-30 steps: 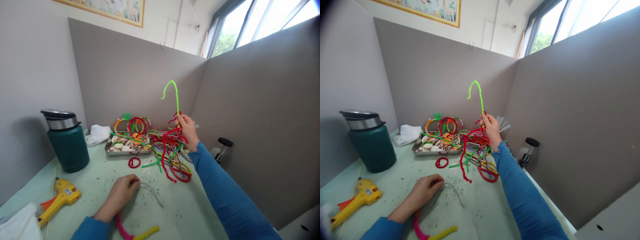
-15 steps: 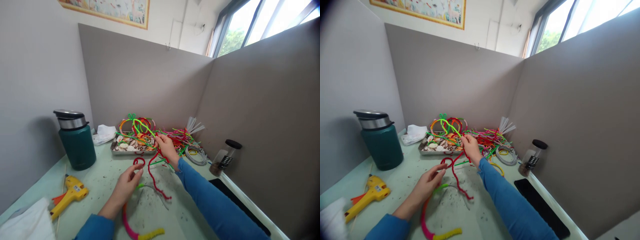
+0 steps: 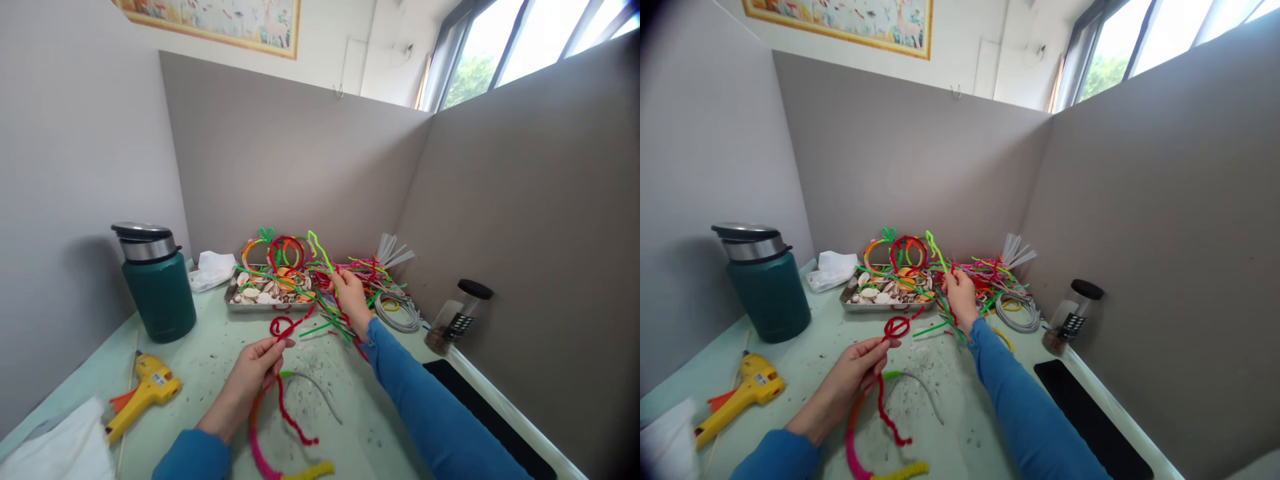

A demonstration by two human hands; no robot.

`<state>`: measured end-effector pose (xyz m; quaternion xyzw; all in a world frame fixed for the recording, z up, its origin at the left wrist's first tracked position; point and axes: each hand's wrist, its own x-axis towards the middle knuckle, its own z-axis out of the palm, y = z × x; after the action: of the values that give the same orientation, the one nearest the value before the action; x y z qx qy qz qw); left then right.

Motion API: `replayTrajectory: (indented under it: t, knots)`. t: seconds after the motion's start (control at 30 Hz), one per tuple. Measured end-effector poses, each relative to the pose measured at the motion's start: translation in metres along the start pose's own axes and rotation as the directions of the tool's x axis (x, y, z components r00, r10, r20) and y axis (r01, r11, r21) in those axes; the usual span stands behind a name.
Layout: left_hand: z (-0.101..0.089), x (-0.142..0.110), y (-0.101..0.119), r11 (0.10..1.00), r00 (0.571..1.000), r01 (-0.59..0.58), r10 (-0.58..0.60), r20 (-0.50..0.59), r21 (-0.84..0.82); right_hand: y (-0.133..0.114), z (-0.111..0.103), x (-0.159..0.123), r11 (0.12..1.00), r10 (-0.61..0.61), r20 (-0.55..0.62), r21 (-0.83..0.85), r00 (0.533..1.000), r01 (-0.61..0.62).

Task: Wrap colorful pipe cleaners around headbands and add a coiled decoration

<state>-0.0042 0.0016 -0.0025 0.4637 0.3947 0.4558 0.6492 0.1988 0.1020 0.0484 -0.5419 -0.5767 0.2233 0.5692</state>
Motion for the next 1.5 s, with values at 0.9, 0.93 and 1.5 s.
replayTrajectory:
  t: [0.9,0.93,1.5]
  knots:
    - [-0.003,-0.004,0.007,0.969,0.994,0.113,-0.113,0.014,-0.218,0.029,-0.003,-0.082,0.973,-0.201,0.38,0.186,0.903,0.138]
    - [-0.004,-0.004,0.006,0.965,0.993,0.118,-0.116,0.025,-0.233,0.029,-0.002,-0.082,0.975,-0.167,0.37,0.201,0.914,0.097]
    - [0.006,-0.009,0.005,0.986,0.981,0.139,-0.15,0.125,0.095,0.039,0.008,-0.079,0.722,0.212,0.408,0.547,0.888,-0.423]
